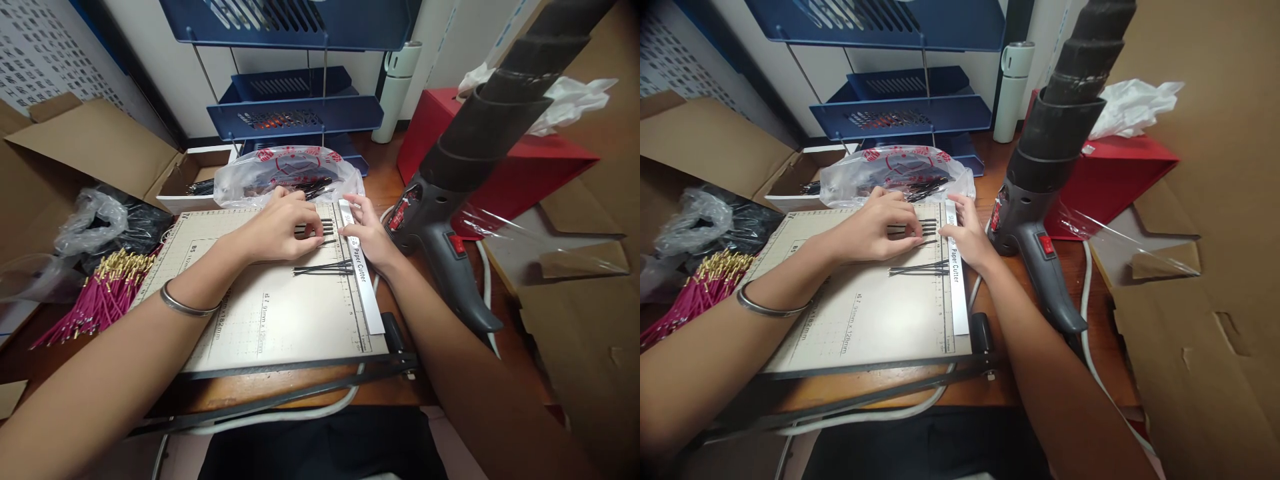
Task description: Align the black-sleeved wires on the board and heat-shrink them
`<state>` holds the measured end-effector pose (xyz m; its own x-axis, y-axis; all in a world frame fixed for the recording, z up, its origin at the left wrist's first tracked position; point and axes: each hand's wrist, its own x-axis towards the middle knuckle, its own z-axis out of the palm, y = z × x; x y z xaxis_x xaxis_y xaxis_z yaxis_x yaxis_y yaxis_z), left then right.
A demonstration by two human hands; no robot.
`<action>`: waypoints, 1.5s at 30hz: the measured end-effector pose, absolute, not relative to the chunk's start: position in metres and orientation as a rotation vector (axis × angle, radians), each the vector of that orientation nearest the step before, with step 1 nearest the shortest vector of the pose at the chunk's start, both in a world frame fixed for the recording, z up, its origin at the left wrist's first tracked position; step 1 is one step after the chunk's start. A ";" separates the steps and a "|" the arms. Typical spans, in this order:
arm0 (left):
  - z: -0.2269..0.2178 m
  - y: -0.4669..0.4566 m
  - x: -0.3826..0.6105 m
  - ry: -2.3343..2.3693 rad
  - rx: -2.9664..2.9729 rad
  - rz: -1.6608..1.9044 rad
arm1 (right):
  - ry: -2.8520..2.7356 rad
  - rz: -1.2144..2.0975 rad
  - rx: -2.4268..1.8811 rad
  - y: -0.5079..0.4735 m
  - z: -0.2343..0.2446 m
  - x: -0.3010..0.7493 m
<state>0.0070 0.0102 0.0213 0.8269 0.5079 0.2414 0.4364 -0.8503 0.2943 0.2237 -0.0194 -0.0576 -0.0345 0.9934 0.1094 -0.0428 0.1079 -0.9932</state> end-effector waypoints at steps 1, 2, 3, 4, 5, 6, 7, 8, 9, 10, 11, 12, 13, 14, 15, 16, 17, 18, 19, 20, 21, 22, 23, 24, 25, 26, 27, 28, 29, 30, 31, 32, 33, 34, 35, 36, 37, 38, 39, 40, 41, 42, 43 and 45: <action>0.022 0.011 0.006 0.755 2.778 0.480 | -1.270 1.150 -1.088 -0.021 -0.056 0.223; 0.022 0.012 0.004 0.784 2.773 0.499 | -1.297 1.106 -1.102 -0.023 -0.053 0.223; 0.022 0.014 0.002 0.815 2.769 0.517 | -1.339 1.040 -1.121 -0.026 -0.050 0.223; 0.021 0.015 0.000 0.845 2.765 0.533 | -1.392 0.957 -1.140 -0.029 -0.045 0.223; 0.021 0.017 -0.001 0.878 2.758 0.553 | -1.452 0.866 -1.159 -0.033 -0.041 0.224; 0.020 0.019 -0.003 0.916 2.747 0.575 | -1.512 0.784 -1.171 -0.036 -0.036 0.224; 0.018 0.020 -0.004 0.958 2.733 0.602 | -1.565 0.722 -1.176 -0.038 -0.032 0.225; 0.017 0.022 -0.004 0.998 2.718 0.631 | -1.607 0.683 -1.176 -0.040 -0.029 0.227; 0.015 0.023 -0.004 1.036 2.701 0.663 | -1.641 0.659 -1.171 -0.040 -0.027 0.228; 0.013 0.025 -0.004 1.069 2.684 0.695 | -1.667 0.647 -1.164 -0.040 -0.026 0.229; 0.012 0.026 -0.004 1.093 2.668 0.723 | -1.689 0.641 -1.157 -0.040 -0.026 0.230; 0.010 0.027 -0.004 1.112 2.655 0.749 | -1.706 0.635 -1.150 -0.039 -0.027 0.230; 0.009 0.028 -0.004 1.125 2.644 0.774 | -1.719 0.630 -1.147 -0.038 -0.028 0.231; 0.008 0.029 -0.004 1.135 2.634 0.796 | -1.730 0.625 -1.147 -0.037 -0.029 0.231; 0.007 0.029 -0.004 1.140 2.626 0.813 | -1.737 0.620 -1.154 -0.036 -0.030 0.231; 0.007 0.029 -0.004 1.142 2.620 0.828 | -1.743 0.615 -1.165 -0.036 -0.030 0.231; 0.006 0.030 -0.004 1.141 2.614 0.841 | -1.748 0.610 -1.179 -0.036 -0.030 0.231; 0.006 0.030 -0.004 1.139 2.609 0.852 | -1.753 0.607 -1.193 -0.036 -0.030 0.231; 0.006 0.030 -0.004 1.137 2.604 0.861 | -1.755 0.608 -1.204 -0.036 -0.030 0.231; 0.006 0.030 -0.004 1.135 2.599 0.867 | -1.755 0.611 -1.209 -0.037 -0.029 0.231; 0.005 0.030 -0.004 1.133 2.595 0.871 | -1.755 0.618 -1.210 -0.037 -0.029 0.232; 0.005 0.029 -0.004 1.130 2.594 0.874 | -1.756 0.627 -1.207 -0.038 -0.028 0.232; 0.005 0.029 -0.003 1.127 2.595 0.873 | -1.758 0.638 -1.202 -0.038 -0.028 0.232; 0.006 0.028 -0.003 1.123 2.597 0.871 | -1.763 0.649 -1.200 -0.038 -0.027 0.233; 0.006 0.027 -0.003 1.117 2.601 0.866 | -1.770 0.658 -1.198 -0.038 -0.027 0.233; 0.007 0.026 -0.003 1.109 2.603 0.859 | -1.774 0.661 -1.198 -0.038 -0.027 0.233; 0.008 0.025 -0.003 1.096 2.603 0.851 | -1.773 0.658 -1.198 -0.038 -0.027 0.234; 0.008 0.024 -0.003 1.076 2.602 0.841 | -1.767 0.644 -1.196 -0.039 -0.027 0.234; 0.009 0.023 -0.003 1.048 2.600 0.829 | -1.756 0.619 -1.192 -0.039 -0.027 0.234; 0.010 0.022 -0.003 1.015 2.599 0.814 | -1.740 0.586 -1.185 -0.039 -0.027 0.234; 0.010 0.021 -0.003 0.979 2.600 0.795 | -1.723 0.550 -1.177 -0.039 -0.028 0.233; 0.010 0.021 -0.003 0.943 2.604 0.773 | -1.708 0.514 -1.168 -0.039 -0.029 0.233; 0.009 0.021 -0.002 0.910 2.609 0.752 | -1.694 0.479 -1.159 -0.039 -0.029 0.232; 0.008 0.021 -0.002 0.883 2.615 0.734 | -1.683 0.445 -1.150 -0.040 -0.030 0.232; 0.008 0.021 -0.001 0.861 2.618 0.723 | -1.675 0.413 -1.143 -0.040 -0.031 0.231; 0.007 0.022 -0.001 0.847 2.618 0.719 | -1.672 0.384 -1.137 -0.040 -0.031 0.230; 0.007 0.022 -0.001 0.840 2.615 0.724 | -1.673 0.360 -1.130 -0.040 -0.031 0.230; 0.006 0.022 -0.001 0.835 2.610 0.733 | -1.675 0.344 -1.122 -0.040 -0.031 0.229; 0.006 0.023 -0.001 0.831 2.604 0.744 | -1.681 0.340 -1.110 -0.041 -0.031 0.228; 0.005 0.023 -0.001 0.827 2.601 0.755 | -1.687 0.347 -1.097 -0.042 -0.030 0.228; 0.005 0.023 -0.001 0.821 2.602 0.766 | -1.693 0.363 -1.086 -0.042 -0.029 0.227; 0.005 0.023 -0.001 0.813 2.605 0.774 | -1.698 0.385 -1.080 -0.043 -0.028 0.226; 0.005 0.023 -0.001 0.803 2.611 0.778 | -1.704 0.409 -1.080 -0.044 -0.028 0.226; 0.004 0.022 -0.001 0.787 2.620 0.782 | -1.714 0.443 -1.098 -0.046 -0.027 0.224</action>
<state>-0.0007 0.0219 0.0041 0.7027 0.5784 0.4143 0.4181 -0.8068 0.4174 0.2244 -0.0457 -0.0267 -0.0763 0.8314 0.5504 0.4607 0.5189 -0.7201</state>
